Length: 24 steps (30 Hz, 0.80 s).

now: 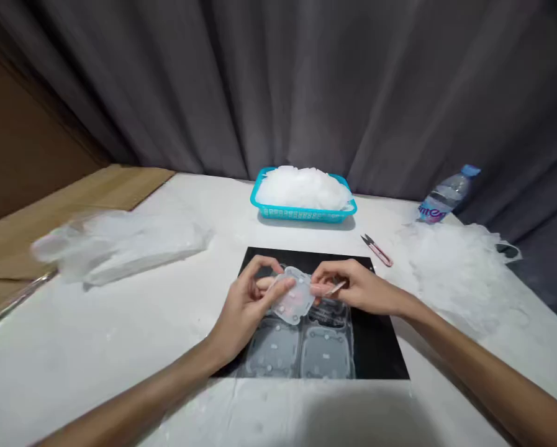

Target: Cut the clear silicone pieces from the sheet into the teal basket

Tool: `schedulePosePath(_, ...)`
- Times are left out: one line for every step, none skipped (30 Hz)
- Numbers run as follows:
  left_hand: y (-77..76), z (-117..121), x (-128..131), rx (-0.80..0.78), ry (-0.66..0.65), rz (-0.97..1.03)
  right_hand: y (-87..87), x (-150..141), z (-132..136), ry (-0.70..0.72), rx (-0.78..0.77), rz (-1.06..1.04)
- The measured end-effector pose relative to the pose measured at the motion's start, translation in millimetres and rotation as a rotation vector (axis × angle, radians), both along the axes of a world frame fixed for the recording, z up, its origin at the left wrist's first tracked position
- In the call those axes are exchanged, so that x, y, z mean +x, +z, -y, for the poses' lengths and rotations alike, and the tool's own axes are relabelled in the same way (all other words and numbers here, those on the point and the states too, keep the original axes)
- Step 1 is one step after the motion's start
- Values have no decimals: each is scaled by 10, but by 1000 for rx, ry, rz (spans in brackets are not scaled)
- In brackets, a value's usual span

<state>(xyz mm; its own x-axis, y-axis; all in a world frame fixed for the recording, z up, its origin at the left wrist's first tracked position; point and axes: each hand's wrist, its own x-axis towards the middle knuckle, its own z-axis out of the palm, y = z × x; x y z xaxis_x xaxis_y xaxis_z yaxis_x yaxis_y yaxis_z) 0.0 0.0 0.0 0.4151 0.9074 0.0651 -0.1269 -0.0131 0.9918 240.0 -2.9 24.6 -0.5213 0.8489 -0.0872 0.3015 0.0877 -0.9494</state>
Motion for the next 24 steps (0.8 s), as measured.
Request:
schedulePosePath(-9,6,0,-17,-8,12,-2,1,-5,9,-13,-13)
schedulePosePath(-19,13,-1,-20,-10,13,-3,2,-10,17,-19,-20)
schedulePosePath(-29,20,-4,-8,-4,3,-4,7,-15,23,-16,-21)
schedulePosePath(-39,28,-10,20,9,-18,-2,14,-18,26,-5,-16)
schedulePosePath(-48,37,-19,58,29,-49,2,22,-21,30,8,-6)
schedulePosePath(-55,45,-30,116,58,-94,8,32,-21,32,33,13)
schedulePosePath(-57,53,-42,193,96,-150,17,40,-20,33,73,39)
schedulePosePath(-54,60,-53,281,133,-211,28,44,-15,26,128,70)
schedulePosePath(-47,67,-62,375,166,-269,42,43,-8,14,196,93)
schedulePosePath(-37,72,-70,465,190,-315,57,35,3,-2,266,99)
schedulePosePath(-26,77,-74,548,201,-345,73,20,17,-18,332,85)
schedulePosePath(-15,83,-77,616,201,-363,88,0,34,-33,389,52)
schedulePosePath(-7,90,-78,670,189,-370,103,-24,51,-45,436,8)
schedulePosePath(-1,98,-78,711,174,-371,116,-49,69,-45,471,-37)
schedulePosePath(1,108,-78,740,158,-368,127,-71,85,-38,497,-73)
schedulePosePath(0,120,-78,757,142,-365,137,-89,99,-30,513,-92)
schedulePosePath(-2,132,-79,764,131,-363,145,-101,111,-24,522,-99)
schedulePosePath(-5,145,-82,762,121,-363,152,-105,119,-20,524,-96)
schedulePosePath(-8,156,-84,756,112,-364,158,-104,125,-19,522,-88)
schedulePosePath(-9,166,-87,744,106,-366,164,-99,128,-19,516,-80)
schedulePosePath(-7,172,-89,725,99,-369,169,-91,130,-21,509,-74)
schedulePosePath(-1,174,-90,698,93,-371,173,-82,130,-21,501,-70)
schedulePosePath(10,173,-88,658,85,-370,175,-74,129,-26,488,-65)
schedulePosePath(24,166,-83,600,76,-366,175,-67,126,-37,466,-58)
